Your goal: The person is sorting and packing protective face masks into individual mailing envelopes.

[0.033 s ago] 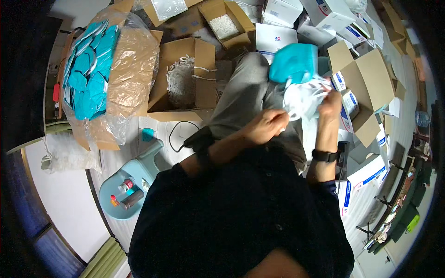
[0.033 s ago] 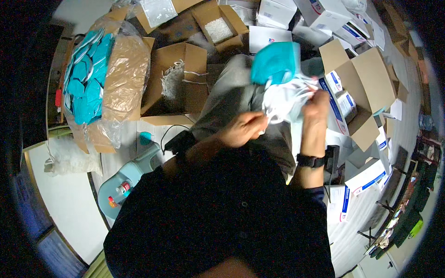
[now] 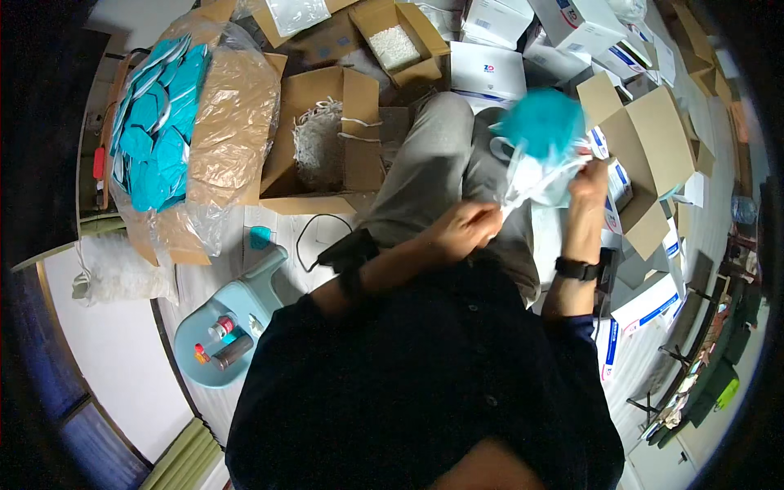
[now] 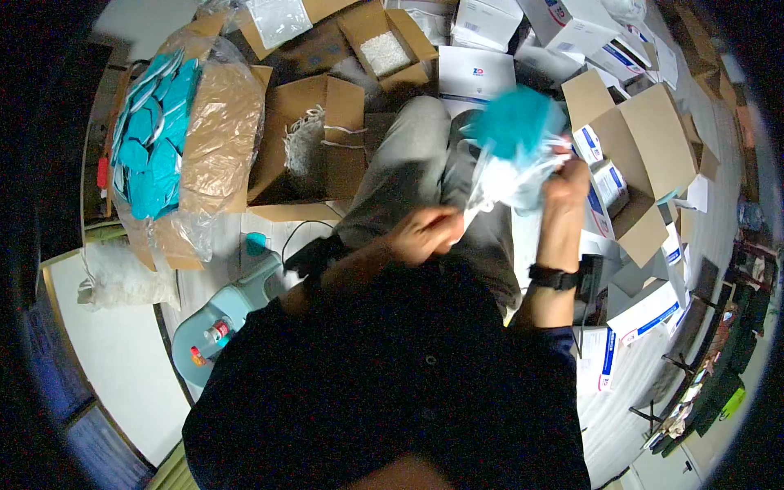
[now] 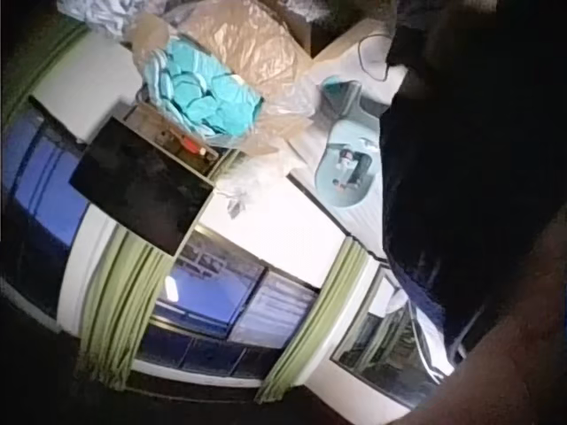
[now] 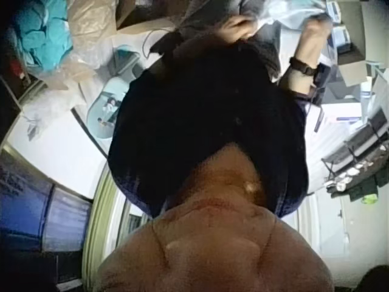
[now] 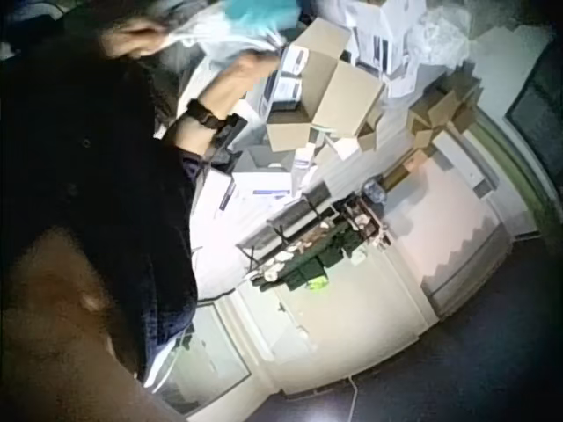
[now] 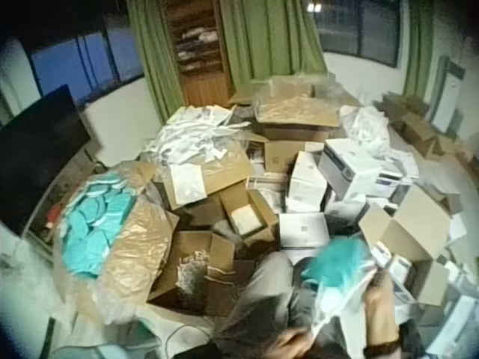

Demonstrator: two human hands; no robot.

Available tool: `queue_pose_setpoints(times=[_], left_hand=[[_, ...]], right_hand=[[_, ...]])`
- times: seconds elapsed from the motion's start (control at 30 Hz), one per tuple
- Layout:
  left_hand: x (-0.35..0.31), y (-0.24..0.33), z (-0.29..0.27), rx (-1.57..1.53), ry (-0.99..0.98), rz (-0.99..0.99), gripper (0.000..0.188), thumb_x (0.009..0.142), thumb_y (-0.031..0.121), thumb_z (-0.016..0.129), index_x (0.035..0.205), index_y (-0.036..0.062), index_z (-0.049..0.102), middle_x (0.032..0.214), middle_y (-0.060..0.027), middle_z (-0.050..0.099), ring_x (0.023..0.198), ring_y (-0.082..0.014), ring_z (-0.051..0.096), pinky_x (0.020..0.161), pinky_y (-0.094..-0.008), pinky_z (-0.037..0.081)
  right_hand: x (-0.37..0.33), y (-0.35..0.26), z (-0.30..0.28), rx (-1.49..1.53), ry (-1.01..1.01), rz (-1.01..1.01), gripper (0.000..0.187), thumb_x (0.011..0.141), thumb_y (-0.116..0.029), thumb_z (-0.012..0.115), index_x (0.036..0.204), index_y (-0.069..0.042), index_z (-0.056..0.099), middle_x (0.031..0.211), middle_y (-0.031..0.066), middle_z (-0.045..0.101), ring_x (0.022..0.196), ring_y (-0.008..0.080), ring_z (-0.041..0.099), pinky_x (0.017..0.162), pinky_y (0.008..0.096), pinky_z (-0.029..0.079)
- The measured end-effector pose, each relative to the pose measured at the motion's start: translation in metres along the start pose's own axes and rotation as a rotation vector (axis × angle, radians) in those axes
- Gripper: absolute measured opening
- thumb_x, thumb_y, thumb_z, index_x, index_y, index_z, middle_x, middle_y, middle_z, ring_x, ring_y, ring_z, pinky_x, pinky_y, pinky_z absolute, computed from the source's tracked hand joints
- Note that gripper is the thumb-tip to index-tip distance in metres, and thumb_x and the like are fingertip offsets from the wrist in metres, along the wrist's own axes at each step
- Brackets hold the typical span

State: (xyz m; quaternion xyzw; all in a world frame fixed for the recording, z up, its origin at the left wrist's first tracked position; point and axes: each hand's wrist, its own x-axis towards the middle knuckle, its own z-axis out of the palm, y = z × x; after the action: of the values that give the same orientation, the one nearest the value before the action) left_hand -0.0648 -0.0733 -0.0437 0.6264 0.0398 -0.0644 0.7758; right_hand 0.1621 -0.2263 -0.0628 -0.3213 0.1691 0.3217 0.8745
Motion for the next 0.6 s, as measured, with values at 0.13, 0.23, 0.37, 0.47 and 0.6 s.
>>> queue_pose_setpoints(times=[0.13,0.23,0.37,0.47,0.6], left_hand=[[-0.023,0.003,-0.001,-0.192,-0.025,-0.172,0.023,0.098,0.02,0.042,0.081,0.0074,0.052,0.064,0.0014,0.042,0.056,-0.0083,0.041,0.051,-0.0262,0.034],[-0.02,-0.01,-0.036,-0.277,0.029,-0.111,0.019,0.097,0.021,0.044,0.092,0.0063,0.055,0.079,-0.0007,0.05,0.069,-0.0121,0.049,0.061,-0.0271,0.041],[0.004,-0.013,-0.05,0.562,0.318,0.329,0.027,0.095,0.019,0.051,0.115,0.0022,0.057,0.118,-0.0093,0.057,0.106,-0.0222,0.059,0.088,-0.0328,0.05],[0.021,-0.004,-0.046,-0.455,0.154,0.195,0.019,0.093,0.014,0.055,0.108,0.0029,0.058,0.102,-0.0069,0.062,0.093,-0.0167,0.062,0.08,-0.0288,0.051],[0.03,0.018,-0.04,-0.628,0.236,0.033,0.011,0.094,0.013,0.056,0.101,0.0048,0.06,0.087,-0.0019,0.062,0.08,-0.0085,0.06,0.071,-0.0233,0.048]], right_hand=[[0.016,-0.01,-0.024,-0.322,-0.022,-0.053,0.03,0.082,-0.014,0.057,0.109,-0.001,0.058,0.091,0.0125,0.064,0.072,0.0262,0.064,0.073,0.0373,0.055],[-0.024,0.037,0.053,-0.183,-0.104,0.014,0.025,0.081,-0.01,0.059,0.104,-0.001,0.062,0.088,0.0105,0.066,0.073,0.0205,0.064,0.07,0.0318,0.055],[-0.032,0.053,0.078,-0.057,-0.391,0.077,0.019,0.081,-0.002,0.058,0.1,-0.001,0.063,0.085,0.0081,0.065,0.073,0.0176,0.064,0.067,0.0273,0.053],[-0.043,0.049,0.093,-0.131,-0.471,0.031,0.013,0.082,-0.002,0.058,0.094,-0.002,0.061,0.078,0.004,0.061,0.065,0.0121,0.059,0.059,0.0219,0.048],[-0.058,0.044,0.097,-0.239,-0.464,-0.09,0.008,0.085,-0.005,0.056,0.092,-0.003,0.058,0.075,0.0014,0.058,0.059,0.0081,0.054,0.055,0.019,0.044]])
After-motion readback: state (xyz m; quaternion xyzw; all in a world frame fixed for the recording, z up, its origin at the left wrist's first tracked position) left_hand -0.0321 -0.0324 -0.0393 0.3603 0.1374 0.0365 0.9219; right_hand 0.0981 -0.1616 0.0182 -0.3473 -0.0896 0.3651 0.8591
